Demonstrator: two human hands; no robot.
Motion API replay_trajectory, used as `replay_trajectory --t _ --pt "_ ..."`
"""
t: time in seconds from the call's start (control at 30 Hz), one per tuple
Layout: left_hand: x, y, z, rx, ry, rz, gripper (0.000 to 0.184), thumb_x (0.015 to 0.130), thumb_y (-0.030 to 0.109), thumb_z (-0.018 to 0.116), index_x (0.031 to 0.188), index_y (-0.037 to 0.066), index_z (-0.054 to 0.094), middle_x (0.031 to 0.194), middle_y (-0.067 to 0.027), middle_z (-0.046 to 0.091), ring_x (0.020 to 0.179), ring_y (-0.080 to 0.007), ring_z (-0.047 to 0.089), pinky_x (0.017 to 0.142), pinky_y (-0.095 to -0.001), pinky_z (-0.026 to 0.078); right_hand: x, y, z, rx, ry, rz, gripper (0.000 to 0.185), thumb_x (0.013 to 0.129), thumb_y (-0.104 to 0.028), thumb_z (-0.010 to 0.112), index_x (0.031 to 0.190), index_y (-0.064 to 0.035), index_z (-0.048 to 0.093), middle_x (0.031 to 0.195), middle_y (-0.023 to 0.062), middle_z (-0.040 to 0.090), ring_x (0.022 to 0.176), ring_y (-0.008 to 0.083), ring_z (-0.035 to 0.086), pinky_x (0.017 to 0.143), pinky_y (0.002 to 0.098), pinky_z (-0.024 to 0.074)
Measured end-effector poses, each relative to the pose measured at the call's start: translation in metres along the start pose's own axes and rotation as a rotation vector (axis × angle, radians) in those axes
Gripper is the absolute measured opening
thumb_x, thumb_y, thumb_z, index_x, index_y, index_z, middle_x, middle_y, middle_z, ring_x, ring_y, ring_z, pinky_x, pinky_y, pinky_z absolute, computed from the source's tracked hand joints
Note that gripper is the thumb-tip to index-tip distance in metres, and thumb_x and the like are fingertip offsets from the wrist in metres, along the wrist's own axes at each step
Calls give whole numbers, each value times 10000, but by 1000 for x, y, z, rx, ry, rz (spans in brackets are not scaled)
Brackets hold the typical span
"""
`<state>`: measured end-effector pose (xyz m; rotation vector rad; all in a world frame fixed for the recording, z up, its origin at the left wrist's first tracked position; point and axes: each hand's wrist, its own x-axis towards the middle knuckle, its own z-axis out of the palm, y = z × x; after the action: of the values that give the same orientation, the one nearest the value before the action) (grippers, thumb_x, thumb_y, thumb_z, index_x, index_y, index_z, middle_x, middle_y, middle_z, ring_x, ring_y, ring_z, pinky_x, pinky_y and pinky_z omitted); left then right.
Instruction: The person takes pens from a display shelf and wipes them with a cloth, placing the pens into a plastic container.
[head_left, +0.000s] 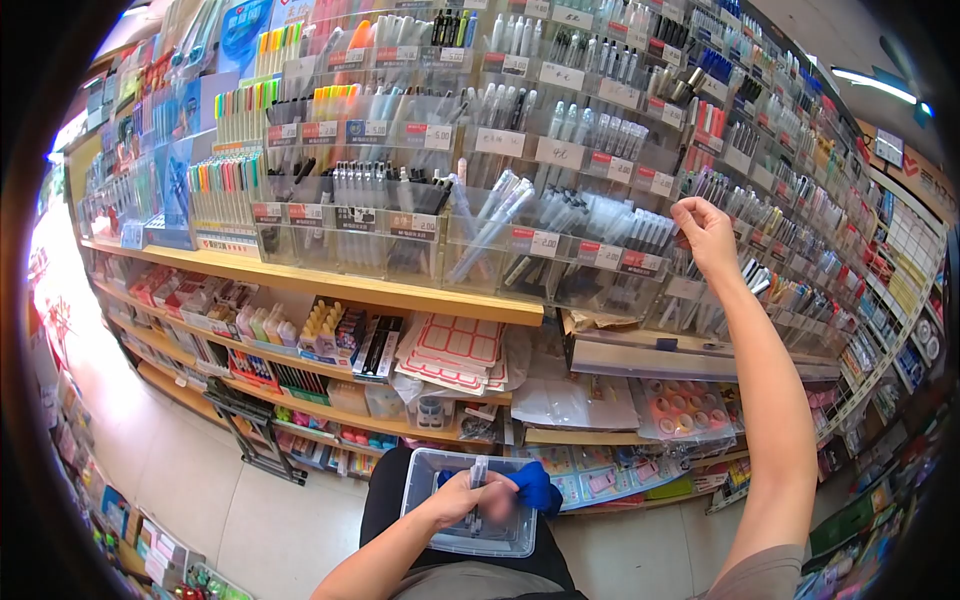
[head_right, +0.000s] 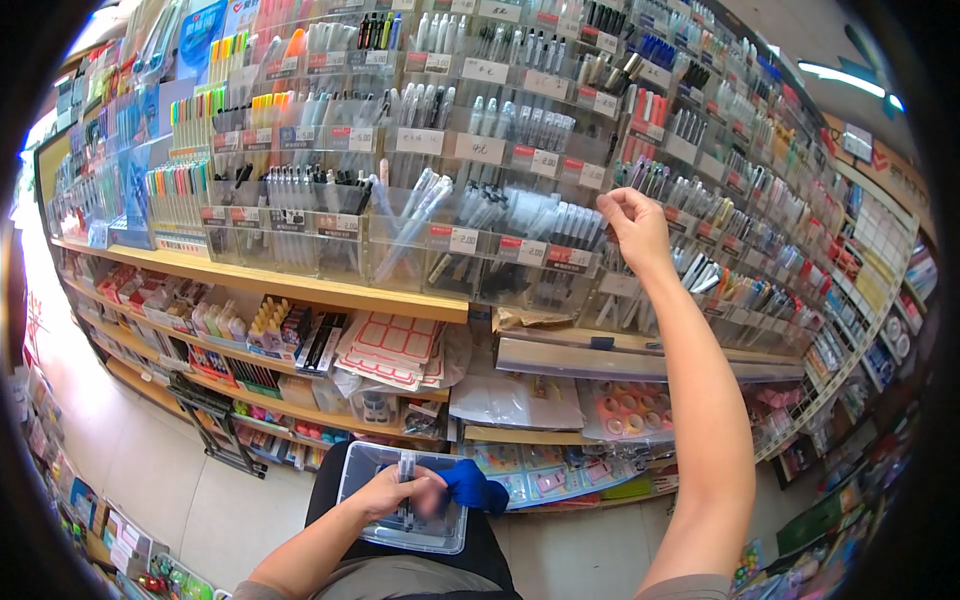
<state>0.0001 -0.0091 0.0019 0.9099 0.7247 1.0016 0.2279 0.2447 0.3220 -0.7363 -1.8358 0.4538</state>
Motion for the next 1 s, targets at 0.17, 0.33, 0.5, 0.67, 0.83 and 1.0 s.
replay_trajectory --t 0.17,0.33,0.5,0.67,0.83,1.0 --pt "1 0 1 13 -18 6 279 905 259 513 1025 17 582 707 -29 583 659 -102 554 623 -238 437 -5 -9 0 54 -11 48 254 838 -279 623 802 -29 593 601 -38 517 512 39 474 461 196 394" --pt "-1 3 4 19 -10 5 283 904 264 514 1025 18 582 709 -29 584 658 -99 555 621 -235 437 -3 -7 0 32 -19 36 251 839 -268 622 808 -20 600 614 -33 524 515 47 489 447 211 422" --pt "0 1 1 21 -22 8 282 904 263 513 1024 17 581 708 -28 584 654 -97 553 618 -232 435 -2 -9 1 25 -16 20 253 837 -259 625 810 -8 603 627 -24 533 510 54 484 446 221 442" --pt "-1 2 2 13 -16 3 280 909 256 505 1028 12 576 708 -30 584 658 -99 552 620 -234 431 -3 -6 3 -6 -23 -7 257 835 -260 626 811 -5 608 632 -22 539 520 57 485 459 225 443" --pt "-1 1 1 14 -22 10 278 911 249 499 1030 9 574 710 -32 584 660 -101 552 622 -238 431 -2 2 4 -83 -35 -31 323 853 -309 597 760 0 599 581 -16 520 515 69 469 477 235 399" --pt "-1 3 2 11 -19 8 299 900 262 516 1031 -1 573 709 -43 589 659 -111 560 629 -244 435 -1 14 -2 -367 -41 -148 420 891 -350 525 712 30 537 544 2 415 532 74 368 493 260 337"
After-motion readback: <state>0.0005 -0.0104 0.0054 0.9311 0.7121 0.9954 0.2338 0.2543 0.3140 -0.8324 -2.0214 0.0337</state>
